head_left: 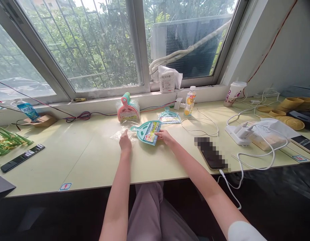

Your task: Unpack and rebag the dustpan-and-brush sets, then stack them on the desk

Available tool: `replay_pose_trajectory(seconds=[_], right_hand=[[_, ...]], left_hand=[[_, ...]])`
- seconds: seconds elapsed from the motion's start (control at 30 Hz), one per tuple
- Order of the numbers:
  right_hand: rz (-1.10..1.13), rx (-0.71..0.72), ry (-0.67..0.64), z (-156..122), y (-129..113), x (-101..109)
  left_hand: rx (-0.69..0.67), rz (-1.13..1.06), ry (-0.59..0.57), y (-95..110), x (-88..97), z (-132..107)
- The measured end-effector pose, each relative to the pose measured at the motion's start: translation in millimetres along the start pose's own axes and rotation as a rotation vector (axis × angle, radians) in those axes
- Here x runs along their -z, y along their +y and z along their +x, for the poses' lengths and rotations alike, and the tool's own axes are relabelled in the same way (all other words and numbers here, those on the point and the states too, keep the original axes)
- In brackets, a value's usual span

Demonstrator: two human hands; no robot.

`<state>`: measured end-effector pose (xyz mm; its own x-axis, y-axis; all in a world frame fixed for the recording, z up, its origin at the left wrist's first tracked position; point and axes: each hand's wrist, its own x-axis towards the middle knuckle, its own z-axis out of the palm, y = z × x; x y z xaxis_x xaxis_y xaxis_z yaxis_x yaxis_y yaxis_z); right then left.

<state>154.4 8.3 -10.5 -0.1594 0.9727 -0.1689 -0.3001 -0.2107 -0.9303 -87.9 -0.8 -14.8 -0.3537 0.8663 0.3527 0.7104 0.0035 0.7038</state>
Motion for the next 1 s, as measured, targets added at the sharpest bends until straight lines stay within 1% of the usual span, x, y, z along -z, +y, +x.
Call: replay_pose_trajectory(seconds=[0.1, 0.17, 0.33, 0.4, 0.47, 0.53, 0.6, 0.67, 0.73, 0.77, 0.83, 0.9, 0.93, 0.97, 1.0], right_hand=[[-0.053, 0.006, -0.043, -1.7, -3.9, 1.3], [-0.071, 0.007, -0.047, -2.3, -5.9, 2.1], [-0.060, 0.016, -0.018, -2.9, -5.4, 1.4], [-0.052, 0.038, 0.009, -2.8, -2.4, -0.1], [-0.046, 0.064, 0.032, -2.3, 1.8, -2.3], [-0.047, 0.085, 0.027, -1.8, 6.3, -5.3], [-0.050, 0.099, -0.008, -1.7, 9.9, -8.8], [-0.045, 0.111, -0.042, -2.1, 12.0, -12.2], [-0.030, 0.123, -0.043, -2.5, 12.7, -14.8], [-0.019, 0.129, -0.030, -2.5, 12.7, -15.6], [0.008, 0.145, 0.006, -2.4, 12.1, -16.1], [0.043, 0.170, 0.038, -2.4, 11.2, -15.6], [0.061, 0.183, 0.048, -2.5, 10.8, -15.2], [0.079, 0.195, 0.052, -2.7, 10.4, -14.8], [0.096, 0.206, 0.048, -3.0, 10.1, -14.4]], left_hand=[[-0.028, 0.189, 0.059, 1.6, 2.7, -0.5], [-0.030, 0.267, 0.091, 1.9, 3.6, -0.4], [-0.030, 0.275, 0.157, -0.1, 3.3, 0.3], [-0.053, 0.251, 0.152, -0.1, 2.5, -0.2], [-0.112, 0.228, 0.099, 1.9, 0.9, -2.1], [-0.213, 0.216, 0.000, 6.1, -1.4, -5.4], [-0.328, 0.207, -0.113, 11.4, -4.3, -9.4], [-0.424, 0.183, -0.201, 16.5, -6.8, -13.0], [-0.480, 0.132, -0.245, 20.6, -8.2, -15.5], [-0.500, 0.093, -0.246, 22.3, -8.5, -16.4], [-0.537, -0.012, -0.198, 26.0, -8.3, -17.7], [-0.547, -0.131, -0.073, 29.9, -7.8, -18.5], [-0.520, -0.191, 0.014, 31.7, -7.6, -18.5], [-0.462, -0.254, 0.103, 33.2, -7.5, -18.2], [-0.371, -0.327, 0.180, 33.9, -7.4, -17.4]])
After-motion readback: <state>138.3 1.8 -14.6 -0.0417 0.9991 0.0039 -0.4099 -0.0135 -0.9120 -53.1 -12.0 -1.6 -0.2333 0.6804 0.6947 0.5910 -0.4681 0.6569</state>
